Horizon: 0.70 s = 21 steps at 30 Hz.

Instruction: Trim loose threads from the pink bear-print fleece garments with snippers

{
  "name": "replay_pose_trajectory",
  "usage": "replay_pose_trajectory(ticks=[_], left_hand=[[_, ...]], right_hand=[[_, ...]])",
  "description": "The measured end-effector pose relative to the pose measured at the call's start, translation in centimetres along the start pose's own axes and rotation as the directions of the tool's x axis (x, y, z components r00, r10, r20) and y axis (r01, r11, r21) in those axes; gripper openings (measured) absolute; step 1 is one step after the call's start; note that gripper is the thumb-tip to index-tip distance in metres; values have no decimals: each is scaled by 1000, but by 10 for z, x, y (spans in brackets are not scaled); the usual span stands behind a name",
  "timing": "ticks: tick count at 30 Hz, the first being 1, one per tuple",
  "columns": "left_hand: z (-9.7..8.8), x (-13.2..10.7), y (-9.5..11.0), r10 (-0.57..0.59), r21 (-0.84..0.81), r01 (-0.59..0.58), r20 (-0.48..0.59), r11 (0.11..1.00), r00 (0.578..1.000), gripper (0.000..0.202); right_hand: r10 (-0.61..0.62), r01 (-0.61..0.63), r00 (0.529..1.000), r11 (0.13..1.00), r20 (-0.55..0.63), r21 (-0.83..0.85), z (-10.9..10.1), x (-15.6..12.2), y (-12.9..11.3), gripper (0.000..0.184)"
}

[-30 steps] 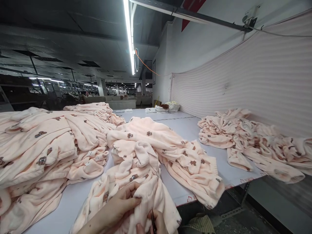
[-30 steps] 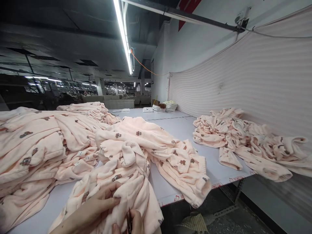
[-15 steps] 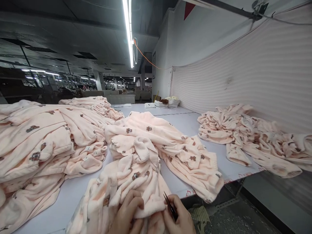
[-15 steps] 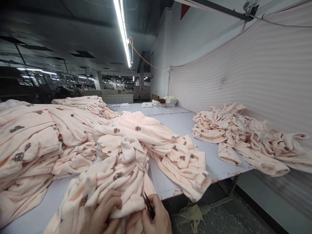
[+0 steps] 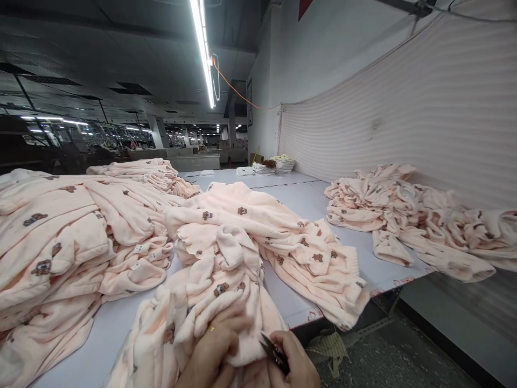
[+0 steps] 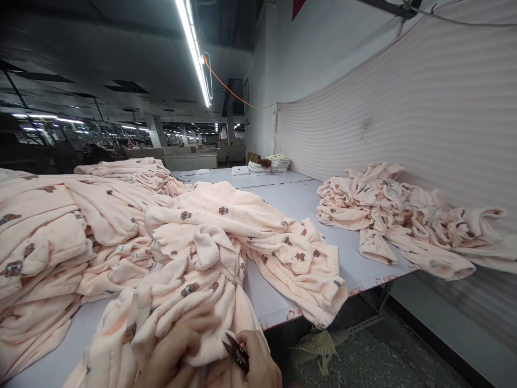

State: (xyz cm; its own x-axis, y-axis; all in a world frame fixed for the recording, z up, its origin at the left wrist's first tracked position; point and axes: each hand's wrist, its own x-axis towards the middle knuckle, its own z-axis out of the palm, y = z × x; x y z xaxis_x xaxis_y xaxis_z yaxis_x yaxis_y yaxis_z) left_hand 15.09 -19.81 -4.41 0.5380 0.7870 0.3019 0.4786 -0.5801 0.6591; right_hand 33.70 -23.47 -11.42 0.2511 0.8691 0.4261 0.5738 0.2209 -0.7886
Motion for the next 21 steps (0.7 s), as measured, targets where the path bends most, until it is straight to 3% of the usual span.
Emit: replay_pose_trajectory(ticks=[2, 4, 8, 13, 21], left_hand=[[-7, 9, 7, -206, -179, 219, 89, 959, 974, 12], [-12, 18, 14, -333, -303, 361, 140, 882, 932, 21], [-17, 29, 22, -381, -487, 385, 114, 784, 918, 20], [-15, 30, 24, -471, -631, 461, 166, 624, 866, 25], [-17, 31, 25, -447, -605, 445, 160, 660, 880, 24]], right_hand=[[65, -63, 997, 997, -49, 38, 3, 9, -3, 8], [116, -112, 992, 991, -46, 78, 4, 19, -8, 13], [25, -33, 998, 987, 55, 158, -2, 27, -14, 16], [-150, 148, 989, 960, -11, 236, -10, 15, -11, 19], [-210, 206, 978, 955, -4, 211, -6, 18, -14, 15]])
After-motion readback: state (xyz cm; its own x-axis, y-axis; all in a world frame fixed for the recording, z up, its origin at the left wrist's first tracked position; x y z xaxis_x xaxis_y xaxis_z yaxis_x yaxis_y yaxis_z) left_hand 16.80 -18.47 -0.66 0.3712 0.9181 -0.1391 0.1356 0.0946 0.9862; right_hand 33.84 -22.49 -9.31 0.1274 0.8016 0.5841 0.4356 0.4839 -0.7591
